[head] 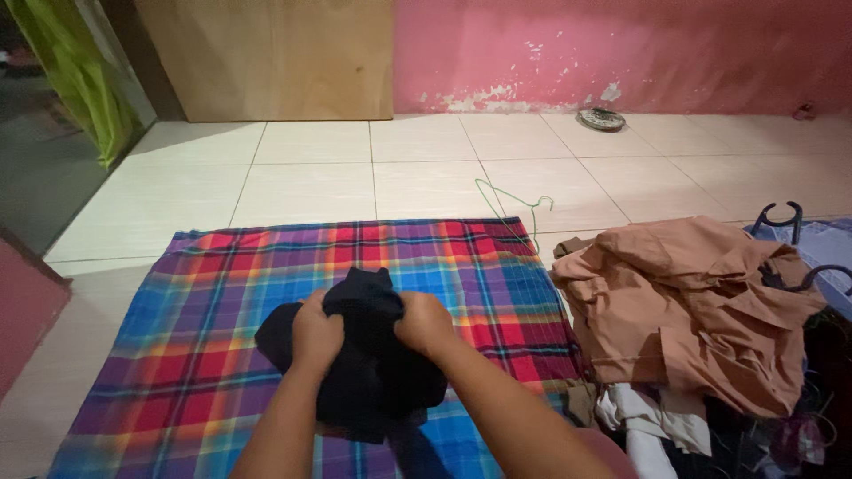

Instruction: The person removes a black t-shirt from a hanger, lays it flat on a plaid mat, and irons the front surface with a handheld iron. The person smooths the fabric with their hands before and during ironing, then sets the iron aside.

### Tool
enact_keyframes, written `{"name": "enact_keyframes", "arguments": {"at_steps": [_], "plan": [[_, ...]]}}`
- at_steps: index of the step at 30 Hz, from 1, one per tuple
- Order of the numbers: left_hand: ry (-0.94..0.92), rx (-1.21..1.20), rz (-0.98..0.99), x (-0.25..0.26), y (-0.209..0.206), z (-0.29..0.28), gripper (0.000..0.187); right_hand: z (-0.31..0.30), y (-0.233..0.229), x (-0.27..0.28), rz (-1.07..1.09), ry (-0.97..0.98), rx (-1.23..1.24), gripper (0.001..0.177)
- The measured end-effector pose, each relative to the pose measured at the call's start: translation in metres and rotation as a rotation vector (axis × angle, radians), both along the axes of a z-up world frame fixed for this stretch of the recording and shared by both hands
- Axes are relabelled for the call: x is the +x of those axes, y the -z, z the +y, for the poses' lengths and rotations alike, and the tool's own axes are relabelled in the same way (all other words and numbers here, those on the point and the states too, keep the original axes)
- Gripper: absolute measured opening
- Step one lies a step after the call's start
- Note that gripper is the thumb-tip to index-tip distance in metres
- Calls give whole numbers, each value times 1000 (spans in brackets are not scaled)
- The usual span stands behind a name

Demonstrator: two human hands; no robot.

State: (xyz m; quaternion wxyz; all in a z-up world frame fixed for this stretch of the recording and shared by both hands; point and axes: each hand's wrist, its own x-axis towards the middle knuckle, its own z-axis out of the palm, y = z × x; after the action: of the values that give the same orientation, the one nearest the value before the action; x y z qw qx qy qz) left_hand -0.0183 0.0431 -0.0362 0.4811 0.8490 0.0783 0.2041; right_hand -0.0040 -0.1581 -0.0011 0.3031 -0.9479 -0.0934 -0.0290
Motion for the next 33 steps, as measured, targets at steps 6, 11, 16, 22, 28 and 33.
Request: {"name": "enact_keyframes", "arguments": {"at_steps": [6, 11, 16, 22, 28, 33], "plan": [[88, 51, 129, -12, -40, -15, 39, -1, 41, 36, 103, 111, 710, 32], [136, 314, 156, -17, -45, -14, 29, -1, 44, 35, 129, 78, 892, 37], [-89, 320, 57, -7, -33, -2, 35, -5, 13, 10, 87, -59, 603, 23], [-90, -30, 131, -1, -27, -2, 32, -8, -14, -5, 162, -132, 133, 45], [77, 131, 194, -19, -52, -9, 41, -12, 22, 18, 17, 45, 341, 30], [268, 282, 361, -24, -46, -9, 42, -6, 31, 24, 48, 133, 736, 31]]}}
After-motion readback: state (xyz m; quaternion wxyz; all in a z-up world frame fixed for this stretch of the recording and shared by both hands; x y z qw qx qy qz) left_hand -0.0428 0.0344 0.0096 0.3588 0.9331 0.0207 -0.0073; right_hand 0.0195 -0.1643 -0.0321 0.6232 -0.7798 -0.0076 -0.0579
